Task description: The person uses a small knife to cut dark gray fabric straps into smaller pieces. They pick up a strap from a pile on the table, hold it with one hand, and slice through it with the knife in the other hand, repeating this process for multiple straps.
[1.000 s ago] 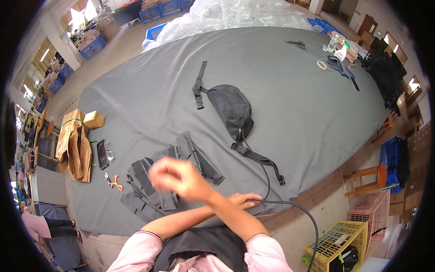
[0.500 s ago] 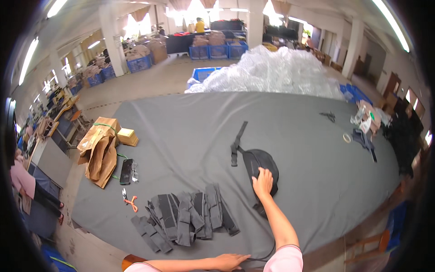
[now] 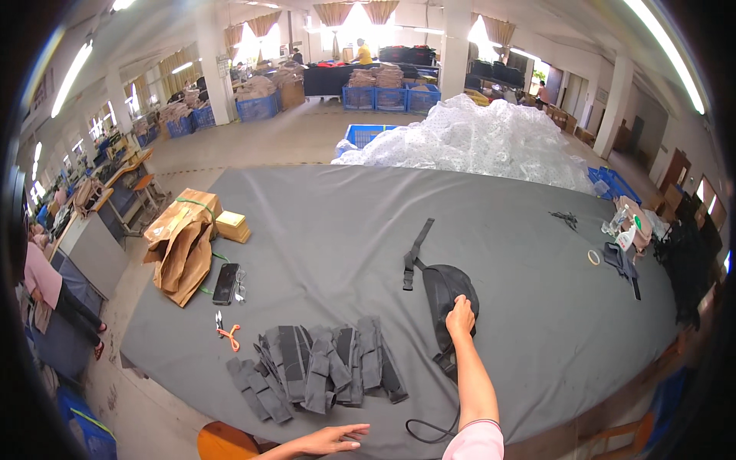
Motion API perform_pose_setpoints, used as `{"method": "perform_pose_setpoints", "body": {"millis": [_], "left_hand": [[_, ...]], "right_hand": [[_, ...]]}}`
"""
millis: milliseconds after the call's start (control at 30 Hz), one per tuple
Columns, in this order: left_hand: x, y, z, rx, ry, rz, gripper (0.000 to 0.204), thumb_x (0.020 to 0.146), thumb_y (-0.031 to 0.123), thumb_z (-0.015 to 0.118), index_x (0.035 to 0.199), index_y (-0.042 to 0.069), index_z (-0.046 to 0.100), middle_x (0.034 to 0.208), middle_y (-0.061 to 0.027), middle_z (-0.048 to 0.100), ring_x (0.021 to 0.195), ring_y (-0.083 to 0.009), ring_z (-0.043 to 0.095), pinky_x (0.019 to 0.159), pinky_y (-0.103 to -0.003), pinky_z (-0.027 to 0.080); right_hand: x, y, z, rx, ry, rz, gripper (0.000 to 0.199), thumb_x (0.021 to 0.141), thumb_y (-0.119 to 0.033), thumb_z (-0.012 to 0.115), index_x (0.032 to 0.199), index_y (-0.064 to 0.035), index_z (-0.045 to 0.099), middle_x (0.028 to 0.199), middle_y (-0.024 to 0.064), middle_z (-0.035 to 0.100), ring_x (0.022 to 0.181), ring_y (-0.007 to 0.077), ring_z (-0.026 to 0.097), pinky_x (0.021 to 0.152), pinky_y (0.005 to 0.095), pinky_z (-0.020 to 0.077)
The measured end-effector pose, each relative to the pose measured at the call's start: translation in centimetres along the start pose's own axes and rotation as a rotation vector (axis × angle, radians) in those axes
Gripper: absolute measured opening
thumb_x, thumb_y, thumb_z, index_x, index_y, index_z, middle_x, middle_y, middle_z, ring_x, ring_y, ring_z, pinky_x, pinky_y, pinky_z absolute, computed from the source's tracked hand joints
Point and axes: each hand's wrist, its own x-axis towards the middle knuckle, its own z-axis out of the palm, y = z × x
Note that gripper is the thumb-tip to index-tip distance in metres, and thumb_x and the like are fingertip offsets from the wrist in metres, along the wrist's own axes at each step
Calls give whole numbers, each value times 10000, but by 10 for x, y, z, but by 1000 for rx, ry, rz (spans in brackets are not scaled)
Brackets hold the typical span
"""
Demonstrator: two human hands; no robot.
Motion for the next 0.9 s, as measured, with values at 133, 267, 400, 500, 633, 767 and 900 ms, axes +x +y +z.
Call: {"method": "perform_pose_setpoints", "body": {"millis": [133,267,400,500,633,767,900], "left_hand": [[-18,2,-2,-48,64,18,576,945,258,538,1425,59,288,1364,-126,450,1248,-202,441,1017,-349,367],[-50,2,-13,-180,199,68,569,932,189,546,1425,64,291,1354,-122,451,1233,-205,446,1021,-351,371],[-98,-37,-22,-385,336,-29,570,930,202,554,1425,76,302,1358,-115,447,1220,-202,458,1013,-338,380],[-162,-74,-15,-618,554,-158,493,931,207,559,1370,49,397,1316,-128,494,1189,-194,494,996,-332,399],[-229,-146,3,-738,759,-367,410,933,243,540,1265,7,490,1188,-130,599,1077,-187,579,953,-304,435],[-270,-290,56,-1227,1176,-553,459,934,301,525,1320,73,428,1227,-143,553,1086,-261,561,888,-417,482],[-272,-398,105,-1769,1621,-735,643,891,428,556,1405,154,284,1357,-156,410,1177,-363,462,872,-592,431]], "right_hand": [[11,-7,0,116,-62,89,254,657,-55,605,890,-60,505,865,183,620,854,395,600,767,464,473],[11,8,-4,180,-128,18,173,616,-57,628,758,-49,530,730,105,611,660,238,602,590,363,476],[-22,24,-1,288,-226,129,165,621,-27,597,771,-46,535,641,72,556,517,167,535,509,300,439],[-58,-7,-24,298,-276,194,168,638,-4,567,793,-54,526,571,35,497,407,144,455,414,283,387],[-76,-22,-53,42,-210,-163,233,686,0,603,901,-39,522,732,112,584,585,228,568,591,346,481],[-107,-126,-88,201,-226,-483,206,785,-1,596,983,-32,546,847,73,575,744,161,574,686,295,480],[-186,-265,-96,658,-828,-390,186,845,-36,577,1030,-21,578,877,28,591,773,91,571,697,243,488]]}}
